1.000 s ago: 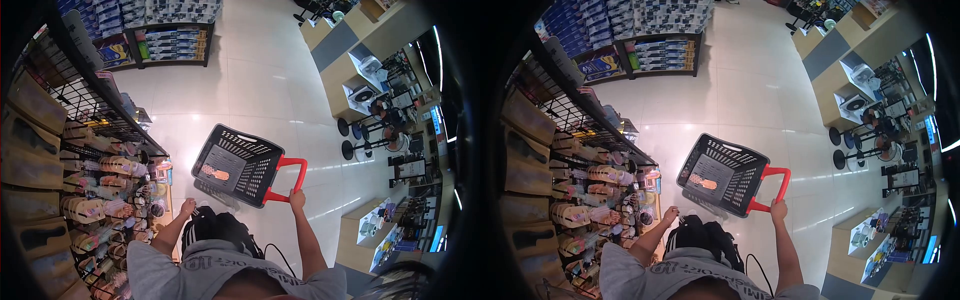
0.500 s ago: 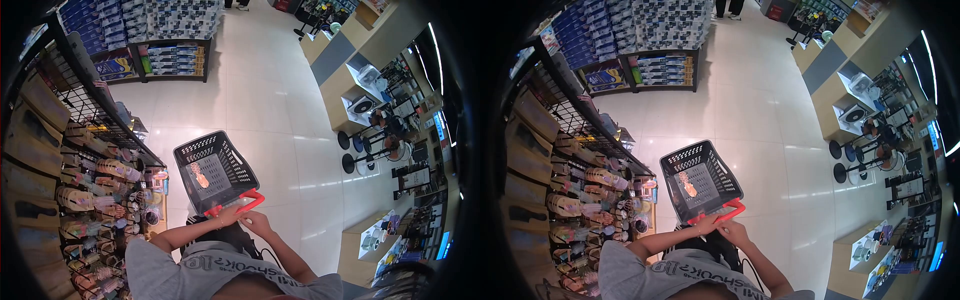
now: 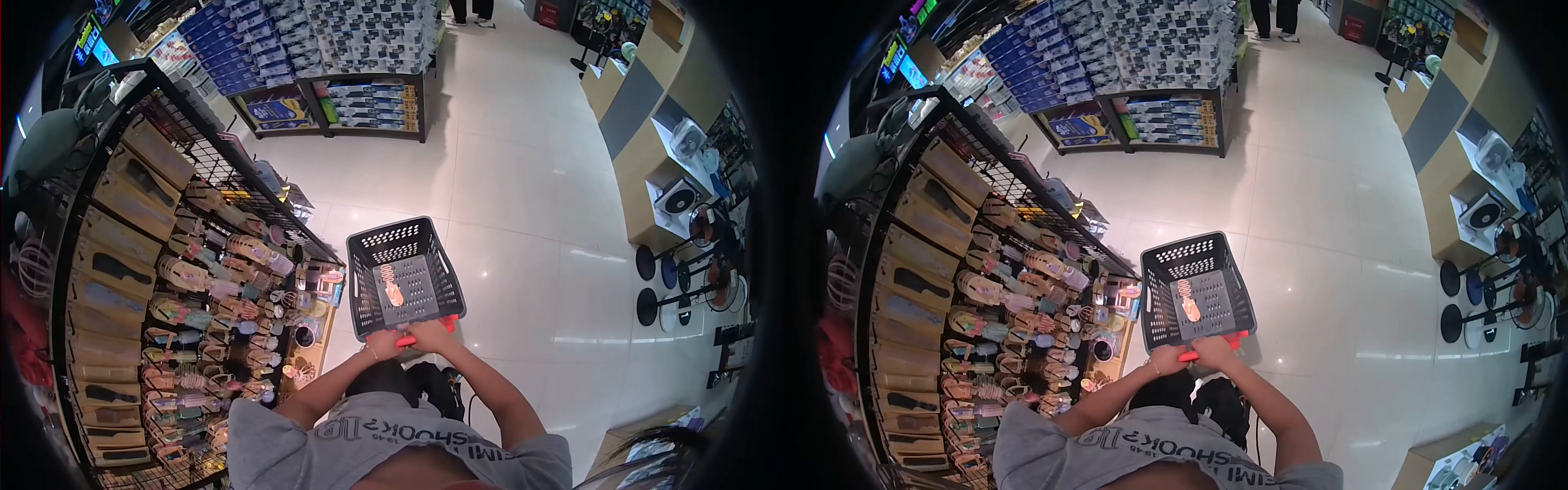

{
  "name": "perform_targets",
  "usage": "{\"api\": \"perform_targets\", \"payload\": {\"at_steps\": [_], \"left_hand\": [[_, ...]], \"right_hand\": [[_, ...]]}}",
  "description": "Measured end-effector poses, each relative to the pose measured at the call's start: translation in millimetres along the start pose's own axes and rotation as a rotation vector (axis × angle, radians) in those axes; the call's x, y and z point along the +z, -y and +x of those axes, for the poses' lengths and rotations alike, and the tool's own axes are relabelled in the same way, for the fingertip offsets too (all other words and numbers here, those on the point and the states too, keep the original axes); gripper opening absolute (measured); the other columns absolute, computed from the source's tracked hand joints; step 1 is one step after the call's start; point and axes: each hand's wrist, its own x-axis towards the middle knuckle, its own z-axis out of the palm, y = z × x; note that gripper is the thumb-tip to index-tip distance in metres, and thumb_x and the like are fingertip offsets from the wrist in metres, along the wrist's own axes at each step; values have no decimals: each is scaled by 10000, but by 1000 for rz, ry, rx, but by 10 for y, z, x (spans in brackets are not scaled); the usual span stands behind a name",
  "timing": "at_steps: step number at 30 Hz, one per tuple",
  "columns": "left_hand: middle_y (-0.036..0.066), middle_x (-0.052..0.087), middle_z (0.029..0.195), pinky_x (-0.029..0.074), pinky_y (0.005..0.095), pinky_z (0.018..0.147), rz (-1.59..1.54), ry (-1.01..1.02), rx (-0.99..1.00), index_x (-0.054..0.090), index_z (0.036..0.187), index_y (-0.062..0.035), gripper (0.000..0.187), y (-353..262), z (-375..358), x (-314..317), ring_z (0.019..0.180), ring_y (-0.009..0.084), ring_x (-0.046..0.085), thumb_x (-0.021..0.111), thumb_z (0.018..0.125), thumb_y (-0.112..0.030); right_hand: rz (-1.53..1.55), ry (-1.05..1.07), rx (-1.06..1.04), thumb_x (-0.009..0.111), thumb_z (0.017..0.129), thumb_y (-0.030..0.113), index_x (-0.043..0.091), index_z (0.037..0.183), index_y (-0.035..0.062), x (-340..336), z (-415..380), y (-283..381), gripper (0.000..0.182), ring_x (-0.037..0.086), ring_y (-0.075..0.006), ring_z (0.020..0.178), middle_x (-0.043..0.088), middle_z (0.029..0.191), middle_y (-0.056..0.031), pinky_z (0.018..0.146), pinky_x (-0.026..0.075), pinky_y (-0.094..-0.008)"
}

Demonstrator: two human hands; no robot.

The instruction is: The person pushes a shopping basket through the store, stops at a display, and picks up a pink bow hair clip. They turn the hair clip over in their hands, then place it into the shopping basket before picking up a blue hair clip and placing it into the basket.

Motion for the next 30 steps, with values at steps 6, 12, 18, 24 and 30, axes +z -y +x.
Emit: {"api": "perform_targets", "payload": {"at_steps": [6,12,18,24,30], "left_hand": [[128,602,669,463,393,580,-246,311,48,579,777,-107,319,99,216,-200,630,318,588,535,733,-420],[121,617,728,468,393,640,-90,139,109,605,787,-127,311,384,512,-411,699,320,592,514,704,-413],[115,619,731,473,392,633,13,164,30,622,711,-120,302,747,1096,-879,706,302,598,551,646,-407],[99,627,737,478,392,647,41,124,-26,643,765,-146,325,1077,1814,-1435,700,282,607,548,627,-424],[120,623,731,480,404,634,8,7,-15,636,751,-149,325,1290,2386,-1760,692,308,602,516,653,-434]], "right_hand": [[-29,84,-21,571,657,302,632,743,56,-153,132,-82,268,604,-305,683,608,725,-150,623,479,-406],[-30,57,-3,546,675,359,644,710,65,-345,543,-152,312,605,-317,637,610,680,-160,604,479,-411],[-48,74,70,541,681,323,641,716,49,-684,1211,-353,293,610,-316,703,617,729,-168,626,486,-411],[-58,127,117,521,689,379,642,771,97,-1178,2011,-713,317,600,-316,714,620,743,-143,655,475,-411],[-77,127,99,505,685,392,643,755,107,-1521,2617,-1111,324,593,-318,718,620,747,-137,653,474,-412]]}}
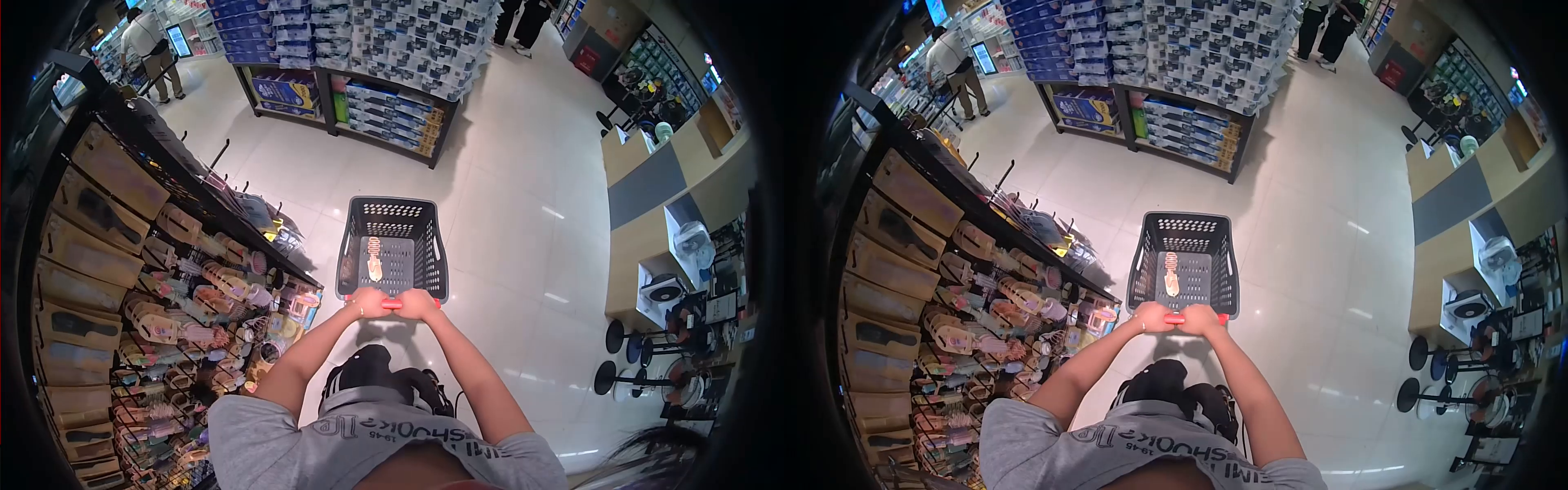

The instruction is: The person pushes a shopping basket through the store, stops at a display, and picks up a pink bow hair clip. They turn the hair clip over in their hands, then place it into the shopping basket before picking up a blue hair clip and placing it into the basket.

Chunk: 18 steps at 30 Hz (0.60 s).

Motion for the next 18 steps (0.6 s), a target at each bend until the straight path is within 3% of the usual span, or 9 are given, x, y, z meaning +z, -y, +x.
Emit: {"api": "perform_targets", "payload": {"at_steps": [7,12,13,18], "left_hand": [[116,627,744,482,402,637,-7,-57,-86,640,765,-155,343,144,560,-311,704,304,605,513,672,-460],[118,623,707,484,403,616,-38,-147,-156,633,739,-143,325,254,986,-564,673,298,607,520,669,-440],[125,619,692,485,406,605,-55,-175,-180,626,724,-138,301,288,1079,-611,657,297,607,527,660,-414],[124,614,669,486,415,587,-78,-284,-281,613,707,-135,276,455,1552,-862,628,303,604,528,656,-393]], "right_hand": [[-58,118,-10,522,651,371,652,749,95,-497,591,-343,320,597,-318,766,619,784,-161,691,477,-406],[-105,113,-112,513,642,383,631,694,100,-860,1076,-638,311,589,-326,703,605,704,-151,646,473,-406],[-123,164,-104,518,654,393,651,741,96,-949,1206,-697,337,597,-315,760,620,772,-152,688,478,-403],[-199,222,-169,531,630,369,653,749,103,-1376,1833,-949,316,599,-308,776,623,788,-145,696,481,-398]]}}
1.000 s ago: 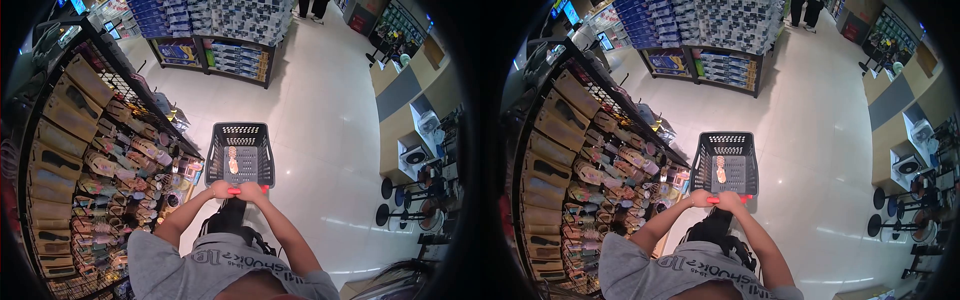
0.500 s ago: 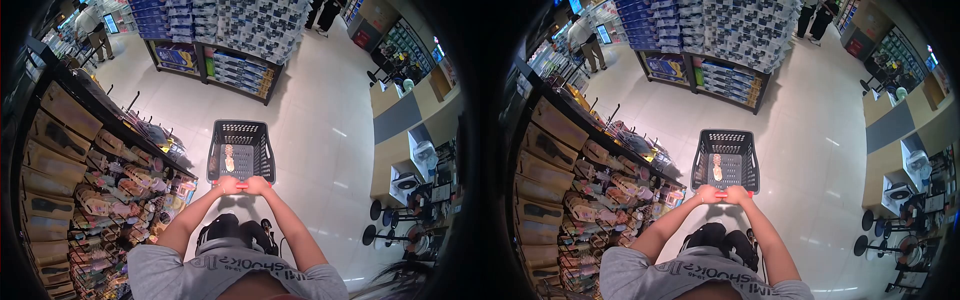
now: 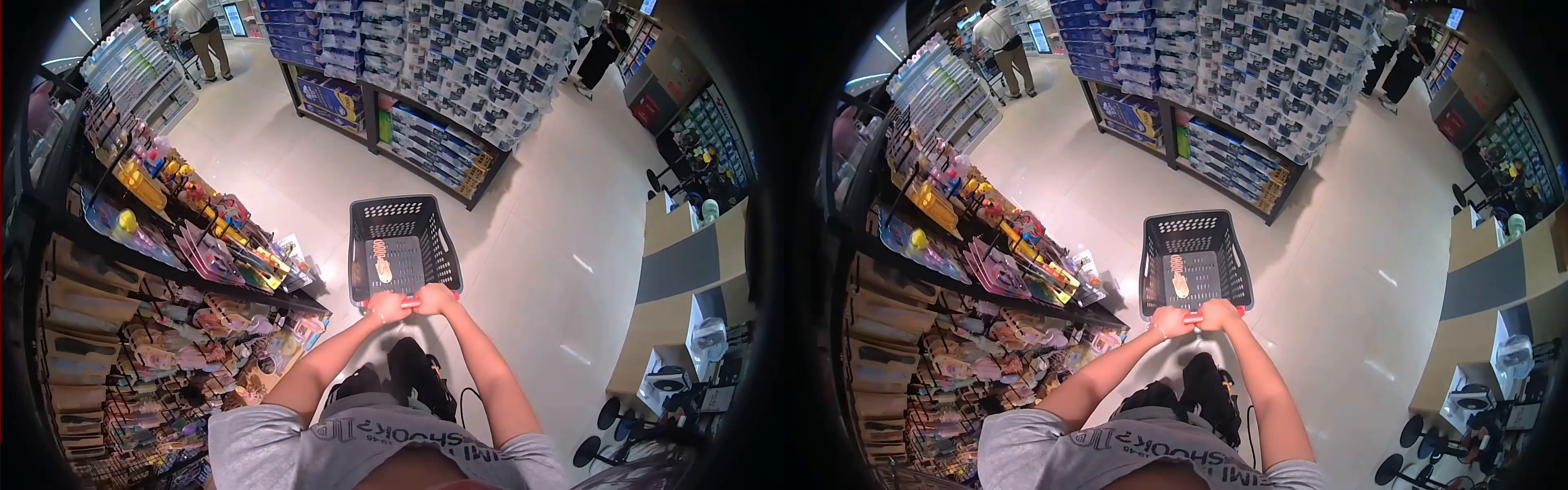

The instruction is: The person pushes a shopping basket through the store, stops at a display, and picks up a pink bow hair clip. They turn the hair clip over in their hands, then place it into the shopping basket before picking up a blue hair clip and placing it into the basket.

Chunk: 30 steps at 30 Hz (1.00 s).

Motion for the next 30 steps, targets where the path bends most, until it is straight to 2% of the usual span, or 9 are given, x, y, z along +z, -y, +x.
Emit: {"api": "perform_targets", "payload": {"at_steps": [4,6,8,14,15,24,26,28,30], "left_hand": [[122,617,681,491,413,591,-10,-56,-133,613,718,-148,281,-54,440,-223,628,304,605,518,666,-408],[150,617,699,487,410,630,-38,-44,-233,617,744,-100,308,-67,615,-313,672,313,608,514,684,-384],[153,619,710,490,408,646,-26,-41,-295,618,744,-99,307,-42,825,-368,688,311,610,507,694,-381],[153,618,718,490,405,645,-143,-273,-405,629,744,-93,283,172,1320,-487,678,298,613,511,694,-345],[150,618,716,489,394,645,-132,-255,-439,630,751,-84,285,142,1366,-653,693,285,614,520,693,-341],[129,627,770,487,413,652,-166,-272,-547,607,823,-88,319,872,1921,-1046,718,284,618,519,714,-374],[109,621,700,479,414,612,-116,-337,-579,604,778,-109,306,1091,2035,-1059,656,288,609,528,709,-397],[111,623,707,479,413,608,-119,-380,-555,604,766,-110,290,1280,2076,-1150,651,281,611,541,700,-385],[113,622,701,479,411,610,-152,-379,-586,605,756,-110,276,1495,2158,-1253,646,279,611,549,691,-372]], "right_hand": [[-38,-11,-63,551,588,343,659,749,103,-383,413,-312,308,605,-302,760,623,772,-152,706,480,-390],[-77,13,-90,558,584,328,662,734,105,-554,621,-423,289,605,-307,757,623,760,-151,703,479,-388],[-85,19,-105,559,587,323,662,715,106,-762,803,-509,272,608,-302,739,624,744,-146,687,482,-387],[-259,73,-244,570,604,298,661,702,108,-1248,1463,-679,233,614,-288,724,626,747,-132,660,494,-368],[-270,82,-264,577,603,306,663,710,107,-1366,1546,-660,242,613,-288,729,627,754,-135,658,496,-371],[-334,103,-328,593,590,333,672,778,139,-1946,2548,-487,281,610,-292,770,629,788,-140,703,485,-372],[-351,49,-384,561,587,342,657,732,153,-2008,2829,-460,257,606,-300,718,626,740,-128,657,485,-387],[-396,168,-381,566,592,350,649,717,149,-2142,3031,-294,250,607,-302,717,627,740,-125,660,484,-391],[-453,236,-409,552,621,343,659,772,130,-2275,3255,-194,282,606,-309,771,629,788,-139,699,484,-387]]}}
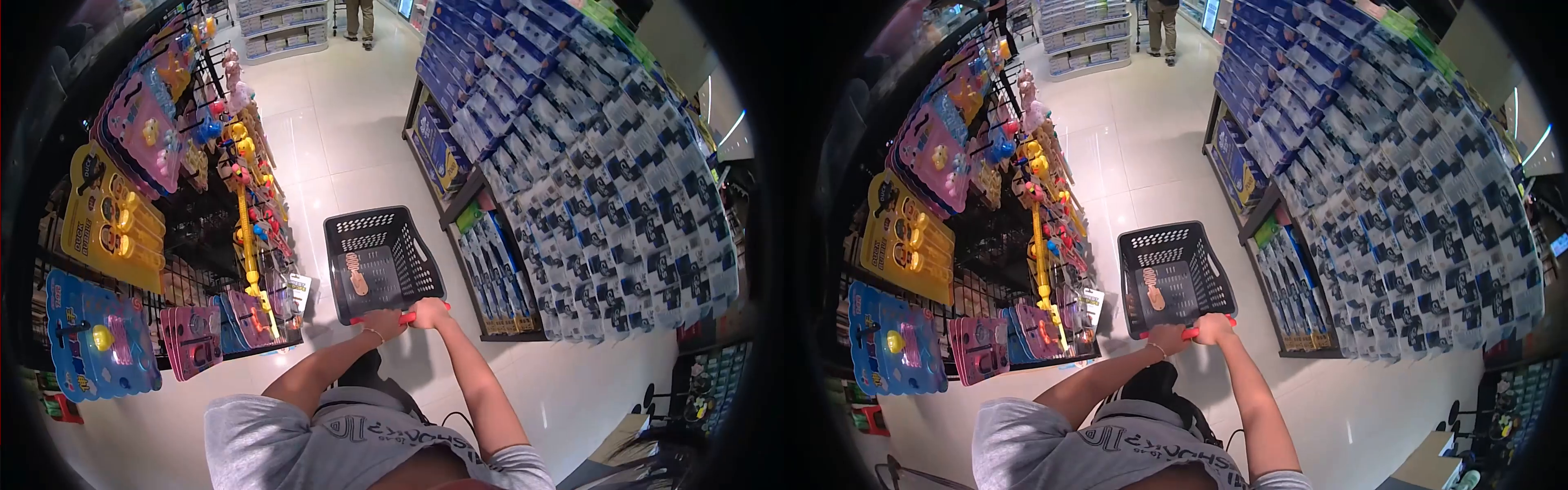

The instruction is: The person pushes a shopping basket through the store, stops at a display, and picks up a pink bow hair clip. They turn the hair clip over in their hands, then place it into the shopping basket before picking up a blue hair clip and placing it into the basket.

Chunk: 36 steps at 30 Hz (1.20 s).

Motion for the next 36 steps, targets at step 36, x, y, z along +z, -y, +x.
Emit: {"api": "perform_targets", "payload": {"at_steps": [36], "left_hand": [[110,622,704,492,399,563,101,-62,-263,569,1018,-146,449,1297,2180,-1106,610,283,606,565,672,-433]], "right_hand": [[39,129,-626,552,656,347,642,809,61,-1734,2859,-666,336,590,-321,797,613,850,-164,717,465,-408]]}}
